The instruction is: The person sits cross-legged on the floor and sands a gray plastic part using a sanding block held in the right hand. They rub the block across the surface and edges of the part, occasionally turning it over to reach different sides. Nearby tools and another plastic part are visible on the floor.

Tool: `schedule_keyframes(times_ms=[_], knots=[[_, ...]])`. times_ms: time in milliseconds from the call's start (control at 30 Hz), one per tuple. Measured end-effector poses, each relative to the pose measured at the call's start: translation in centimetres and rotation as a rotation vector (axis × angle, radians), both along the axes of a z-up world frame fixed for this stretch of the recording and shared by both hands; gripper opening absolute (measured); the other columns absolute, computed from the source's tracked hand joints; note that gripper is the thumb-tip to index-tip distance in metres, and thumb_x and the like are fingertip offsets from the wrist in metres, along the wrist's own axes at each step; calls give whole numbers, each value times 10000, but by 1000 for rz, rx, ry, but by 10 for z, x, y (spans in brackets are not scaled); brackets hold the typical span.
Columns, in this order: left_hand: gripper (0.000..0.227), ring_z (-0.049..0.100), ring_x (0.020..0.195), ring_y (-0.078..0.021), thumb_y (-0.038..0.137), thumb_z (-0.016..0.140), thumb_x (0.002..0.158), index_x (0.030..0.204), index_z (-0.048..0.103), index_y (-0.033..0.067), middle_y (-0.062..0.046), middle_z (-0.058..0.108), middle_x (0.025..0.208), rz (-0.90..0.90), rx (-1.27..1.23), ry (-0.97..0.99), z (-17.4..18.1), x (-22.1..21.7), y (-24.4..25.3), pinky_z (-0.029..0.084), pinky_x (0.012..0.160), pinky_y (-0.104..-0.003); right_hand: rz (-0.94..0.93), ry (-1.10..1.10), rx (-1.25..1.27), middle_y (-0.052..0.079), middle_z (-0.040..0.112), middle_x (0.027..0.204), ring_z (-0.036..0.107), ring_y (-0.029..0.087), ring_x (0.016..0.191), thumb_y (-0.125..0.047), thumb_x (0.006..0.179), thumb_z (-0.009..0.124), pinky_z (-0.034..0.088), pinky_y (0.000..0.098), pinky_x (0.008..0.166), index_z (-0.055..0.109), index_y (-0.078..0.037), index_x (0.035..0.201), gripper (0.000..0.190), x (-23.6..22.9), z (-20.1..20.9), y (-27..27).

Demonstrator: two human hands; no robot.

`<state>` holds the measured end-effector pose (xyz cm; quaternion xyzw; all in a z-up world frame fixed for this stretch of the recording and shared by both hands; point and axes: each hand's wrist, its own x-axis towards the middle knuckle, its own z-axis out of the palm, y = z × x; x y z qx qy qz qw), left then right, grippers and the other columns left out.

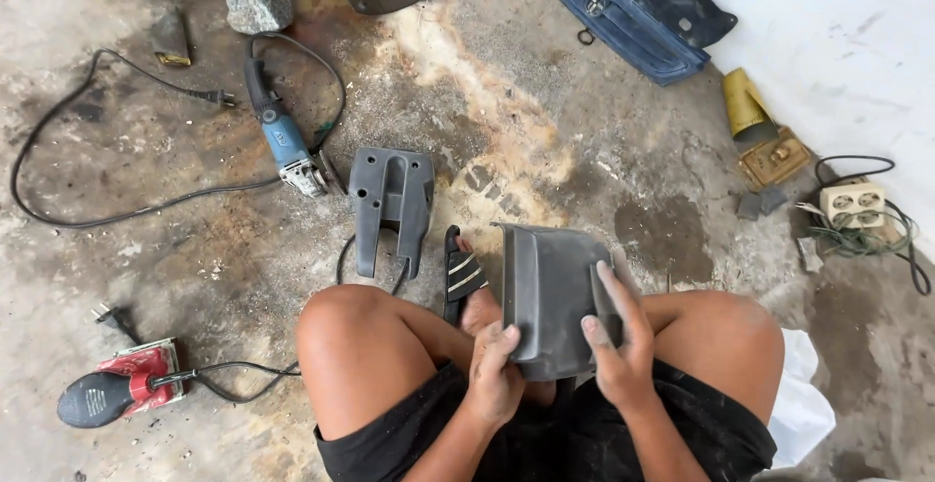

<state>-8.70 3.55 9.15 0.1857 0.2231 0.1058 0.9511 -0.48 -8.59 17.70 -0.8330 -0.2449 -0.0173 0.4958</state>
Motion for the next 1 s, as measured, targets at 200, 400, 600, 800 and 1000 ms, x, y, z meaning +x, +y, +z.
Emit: schedule_keyframes(times_ms=[200,400,600,800,1000], knots=[[153,720,902,-178,157,693,970,945,772,29,-68,773,964,-325,156,-272,38,-16,21,555,882,-327,108,80,85,232,455,1585,413,323,1518,-127,930,636,382,459,1263,526,28,1428,533,8,20,-25],[694,620,1235,-245,60,625,891,1537,375,103,-110,617,1373,-585,389,-186,78,-14,27,511,1039,-397,110,-51,20,205,511,1550,488,308,1473,-92,878,691,426,443,1241,580,1,1387,529,-4,27,-50],[1116,276,1566,-253,546,683,776,1641,104,143,-52,221,1710,-375,240,543,112,-5,35,338,1236,-434,273,-128,-64,233,441,1582,437,367,1487,-161,878,743,450,509,1205,580,-6,1399,567,-13,17,-31],[687,719,1123,-264,384,823,715,1293,606,83,-99,713,1272,-242,528,554,87,9,29,640,922,-388,276,-30,-183,171,381,1626,403,346,1493,-261,908,719,471,513,1159,586,-50,1418,567,-12,-29,-32],[606,719,1095,-269,483,698,826,1254,664,55,-114,727,1242,-265,589,624,29,35,16,624,908,-365,135,-210,-605,154,273,1685,56,435,1583,-528,1000,491,42,709,1203,435,-183,1564,663,-13,-92,-33]])
